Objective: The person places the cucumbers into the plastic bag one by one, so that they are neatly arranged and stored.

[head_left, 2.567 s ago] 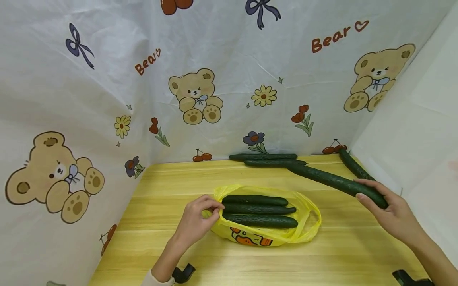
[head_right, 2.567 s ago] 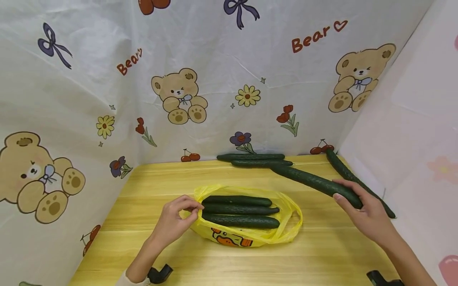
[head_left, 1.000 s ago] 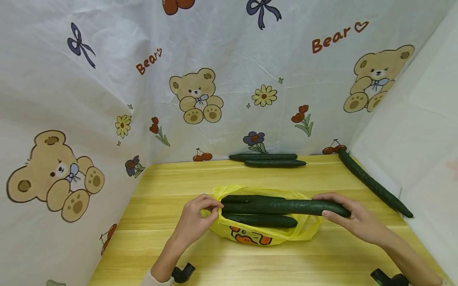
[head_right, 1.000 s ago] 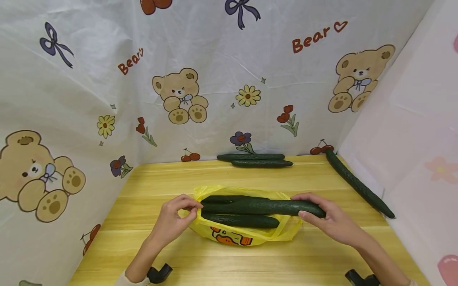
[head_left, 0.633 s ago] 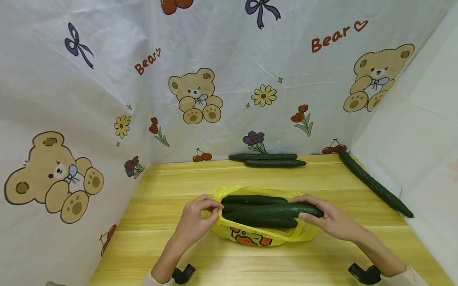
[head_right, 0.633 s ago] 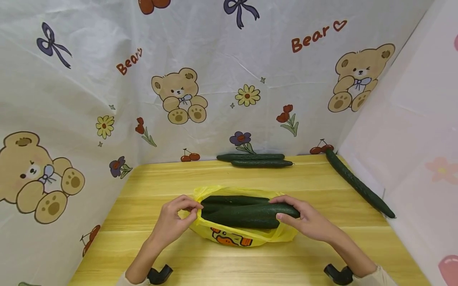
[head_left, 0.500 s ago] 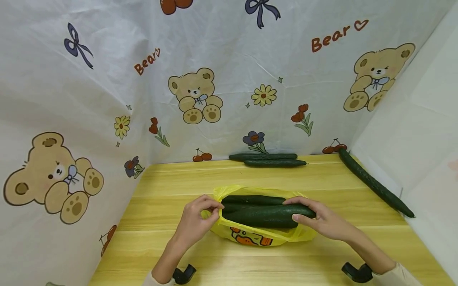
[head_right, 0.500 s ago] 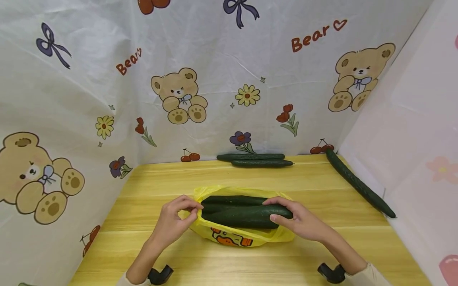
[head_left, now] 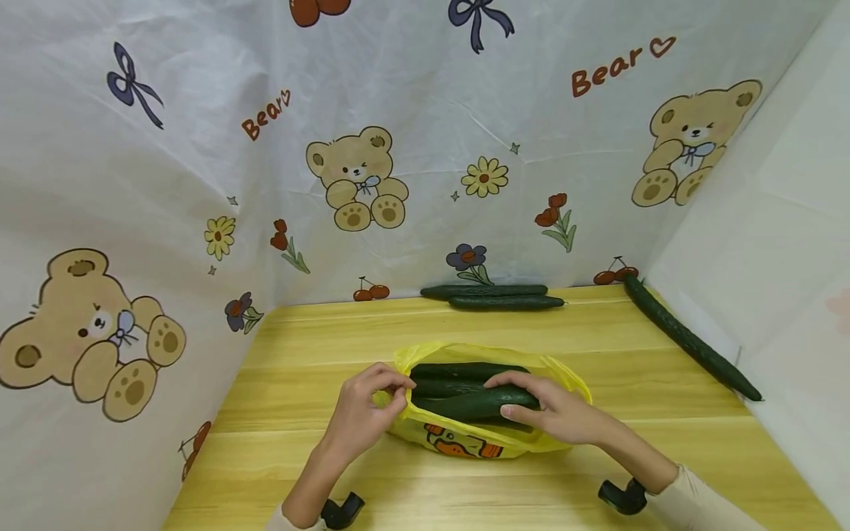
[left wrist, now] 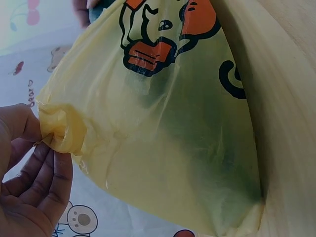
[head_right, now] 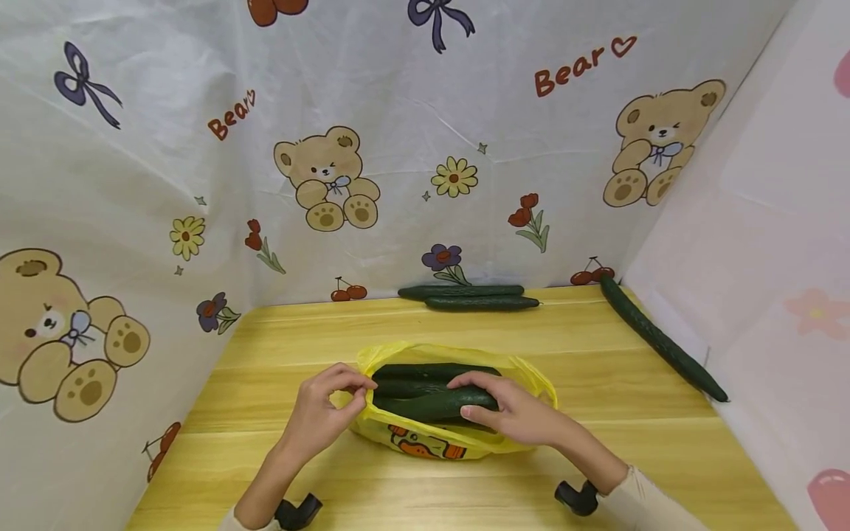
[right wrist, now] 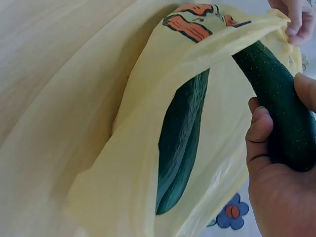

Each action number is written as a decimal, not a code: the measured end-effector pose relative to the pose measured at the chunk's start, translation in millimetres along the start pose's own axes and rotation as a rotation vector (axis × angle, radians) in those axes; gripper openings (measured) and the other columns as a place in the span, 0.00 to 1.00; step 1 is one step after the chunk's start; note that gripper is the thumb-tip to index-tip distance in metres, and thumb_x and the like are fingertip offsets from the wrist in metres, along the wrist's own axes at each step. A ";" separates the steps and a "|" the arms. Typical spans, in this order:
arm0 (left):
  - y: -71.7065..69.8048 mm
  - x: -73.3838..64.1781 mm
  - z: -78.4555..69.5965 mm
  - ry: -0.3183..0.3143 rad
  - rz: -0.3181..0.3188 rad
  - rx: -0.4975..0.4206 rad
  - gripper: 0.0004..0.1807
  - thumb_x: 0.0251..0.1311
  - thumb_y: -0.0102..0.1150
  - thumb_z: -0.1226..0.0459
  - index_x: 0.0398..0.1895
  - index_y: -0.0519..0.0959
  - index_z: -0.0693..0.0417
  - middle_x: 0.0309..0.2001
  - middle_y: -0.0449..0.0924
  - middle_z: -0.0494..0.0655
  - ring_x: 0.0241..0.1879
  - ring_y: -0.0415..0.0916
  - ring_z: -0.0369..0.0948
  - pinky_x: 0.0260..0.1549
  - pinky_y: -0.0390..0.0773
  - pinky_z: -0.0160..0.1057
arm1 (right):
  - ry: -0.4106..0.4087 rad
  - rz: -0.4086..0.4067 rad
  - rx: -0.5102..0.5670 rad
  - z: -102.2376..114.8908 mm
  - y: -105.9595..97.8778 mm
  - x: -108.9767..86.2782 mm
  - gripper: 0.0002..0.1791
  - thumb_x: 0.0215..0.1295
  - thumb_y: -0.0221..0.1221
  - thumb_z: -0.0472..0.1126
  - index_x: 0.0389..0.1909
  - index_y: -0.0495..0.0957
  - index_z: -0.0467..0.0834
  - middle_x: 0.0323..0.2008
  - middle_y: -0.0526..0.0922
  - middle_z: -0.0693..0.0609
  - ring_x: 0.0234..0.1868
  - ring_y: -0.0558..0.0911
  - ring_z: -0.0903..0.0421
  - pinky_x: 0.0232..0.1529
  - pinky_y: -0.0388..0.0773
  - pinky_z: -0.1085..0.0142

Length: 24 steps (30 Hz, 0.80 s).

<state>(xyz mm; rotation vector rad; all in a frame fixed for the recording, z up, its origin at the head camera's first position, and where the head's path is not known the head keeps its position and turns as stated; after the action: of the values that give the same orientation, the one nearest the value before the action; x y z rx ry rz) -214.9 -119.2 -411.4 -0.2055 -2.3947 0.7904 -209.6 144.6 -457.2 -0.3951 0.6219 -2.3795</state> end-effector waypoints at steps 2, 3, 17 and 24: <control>-0.7 -0.3 -0.3 0.000 -0.006 -0.001 0.16 0.67 0.65 0.73 0.40 0.90 0.37 0.40 0.86 0.33 0.33 0.79 0.26 0.30 0.85 0.38 | -0.002 0.007 -0.011 1.1 4.6 6.0 0.22 0.84 0.56 0.43 0.74 0.73 0.52 0.70 0.80 0.44 0.59 0.86 0.56 0.58 0.84 0.66; -0.9 -0.5 -0.4 0.001 -0.008 -0.002 0.17 0.66 0.65 0.73 0.40 0.90 0.36 0.39 0.86 0.33 0.33 0.79 0.26 0.30 0.85 0.38 | -0.004 0.014 -0.010 1.7 7.2 8.9 0.22 0.84 0.56 0.44 0.74 0.73 0.51 0.69 0.80 0.45 0.58 0.86 0.56 0.57 0.84 0.66; -6.6 5.0 -9.0 0.066 -0.049 0.011 0.16 0.65 0.66 0.74 0.40 0.90 0.40 0.40 0.86 0.35 0.34 0.80 0.28 0.30 0.84 0.36 | -0.060 -0.026 -0.203 4.0 9.7 9.4 0.18 0.83 0.57 0.44 0.69 0.77 0.49 0.65 0.83 0.52 0.65 0.80 0.51 0.64 0.81 0.53; -8.2 5.1 -8.6 0.072 -0.059 0.003 0.16 0.66 0.66 0.74 0.40 0.90 0.39 0.40 0.87 0.38 0.34 0.80 0.28 0.30 0.84 0.36 | -0.074 -0.042 -0.206 4.8 1.0 -0.3 0.19 0.84 0.55 0.41 0.70 0.76 0.47 0.66 0.83 0.48 0.64 0.81 0.50 0.62 0.82 0.61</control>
<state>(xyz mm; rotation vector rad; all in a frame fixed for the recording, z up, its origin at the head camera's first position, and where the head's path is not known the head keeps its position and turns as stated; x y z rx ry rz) -213.6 -120.1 -398.6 -0.1583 -2.3209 0.7469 -206.8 142.5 -453.6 -0.5881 0.8347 -2.3356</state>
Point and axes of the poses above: each hand's wrist, its own x-axis towards the middle knuckle, its own y-axis out of the palm, z = x × y, the point moved 10 cm from there along x, towards the middle knuckle
